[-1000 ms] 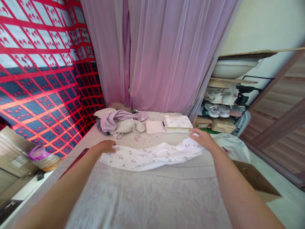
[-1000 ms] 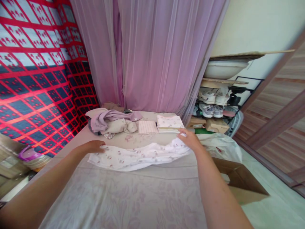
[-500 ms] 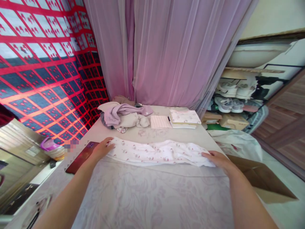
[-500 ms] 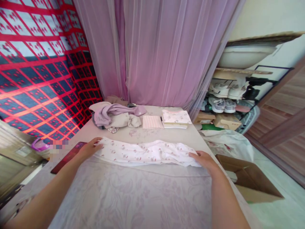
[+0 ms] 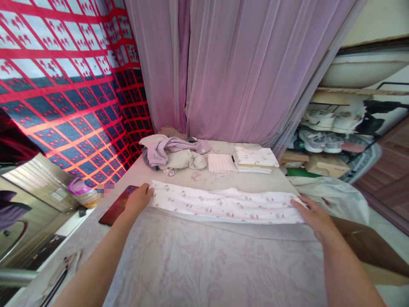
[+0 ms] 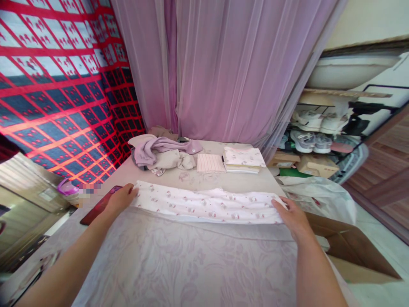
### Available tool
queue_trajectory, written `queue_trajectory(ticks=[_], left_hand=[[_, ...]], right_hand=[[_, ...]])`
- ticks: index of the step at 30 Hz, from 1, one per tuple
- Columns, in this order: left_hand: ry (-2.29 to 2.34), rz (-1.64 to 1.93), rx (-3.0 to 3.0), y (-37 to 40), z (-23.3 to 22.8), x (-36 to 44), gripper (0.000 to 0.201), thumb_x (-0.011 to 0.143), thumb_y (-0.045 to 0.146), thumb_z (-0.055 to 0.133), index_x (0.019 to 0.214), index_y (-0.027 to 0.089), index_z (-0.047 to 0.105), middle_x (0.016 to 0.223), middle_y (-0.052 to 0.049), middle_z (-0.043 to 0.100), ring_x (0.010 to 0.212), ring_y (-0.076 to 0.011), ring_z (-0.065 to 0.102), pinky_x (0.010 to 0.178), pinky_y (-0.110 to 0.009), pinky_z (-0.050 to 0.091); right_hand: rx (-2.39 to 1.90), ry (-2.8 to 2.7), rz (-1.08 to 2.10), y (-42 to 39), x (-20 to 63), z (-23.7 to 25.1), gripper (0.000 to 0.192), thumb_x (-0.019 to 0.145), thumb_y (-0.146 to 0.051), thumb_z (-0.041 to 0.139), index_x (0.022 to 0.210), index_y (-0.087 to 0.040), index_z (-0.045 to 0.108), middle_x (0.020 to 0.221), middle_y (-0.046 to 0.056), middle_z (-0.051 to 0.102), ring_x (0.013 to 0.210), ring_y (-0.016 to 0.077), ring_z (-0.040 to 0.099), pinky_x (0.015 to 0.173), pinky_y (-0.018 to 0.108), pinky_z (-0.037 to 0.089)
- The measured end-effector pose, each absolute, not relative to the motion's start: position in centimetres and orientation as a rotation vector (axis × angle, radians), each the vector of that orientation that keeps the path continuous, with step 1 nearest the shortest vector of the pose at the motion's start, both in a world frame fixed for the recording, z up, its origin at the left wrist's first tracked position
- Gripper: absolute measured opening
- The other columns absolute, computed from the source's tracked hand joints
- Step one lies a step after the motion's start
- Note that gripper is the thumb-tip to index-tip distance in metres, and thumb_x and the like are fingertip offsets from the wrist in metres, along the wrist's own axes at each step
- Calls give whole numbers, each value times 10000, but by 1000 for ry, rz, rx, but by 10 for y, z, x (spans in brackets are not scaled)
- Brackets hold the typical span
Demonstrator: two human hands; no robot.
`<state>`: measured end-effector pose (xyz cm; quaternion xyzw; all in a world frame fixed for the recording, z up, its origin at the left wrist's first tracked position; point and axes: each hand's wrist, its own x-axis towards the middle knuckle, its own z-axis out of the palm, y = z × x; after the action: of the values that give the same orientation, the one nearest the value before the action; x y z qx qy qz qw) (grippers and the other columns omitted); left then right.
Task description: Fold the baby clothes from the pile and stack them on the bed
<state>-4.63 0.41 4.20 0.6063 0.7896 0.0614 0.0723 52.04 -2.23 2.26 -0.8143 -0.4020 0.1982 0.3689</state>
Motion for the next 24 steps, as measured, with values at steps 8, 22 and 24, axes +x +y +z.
queue_trajectory(ticks=[8,22,24], left_hand=[[2332,122,1822,1,46,-45,332,878,389,402,1037,195,618,990,-98,704,938,-246,647,722,-288,449],[2223,48,1884,1,52,-49,248,831,319,438,908,209,647,982,-93,697,937,-245,642,732,-291,443],[2242,69,1867,8,52,-51,253,833,321,442,925,205,647,1030,-98,690,978,-239,633,765,-285,445]], right_hand=[[-2280,-1259,527,-28,537,-2,512,610,-539,626,958,-171,702,870,128,712,834,313,655,728,389,520],[-2298,-1272,516,-26,546,-17,464,576,-587,617,841,-216,707,882,130,723,873,357,653,770,446,525],[-2308,-1279,534,-26,548,-19,482,577,-595,609,849,-210,708,910,141,720,891,364,649,788,454,522]])
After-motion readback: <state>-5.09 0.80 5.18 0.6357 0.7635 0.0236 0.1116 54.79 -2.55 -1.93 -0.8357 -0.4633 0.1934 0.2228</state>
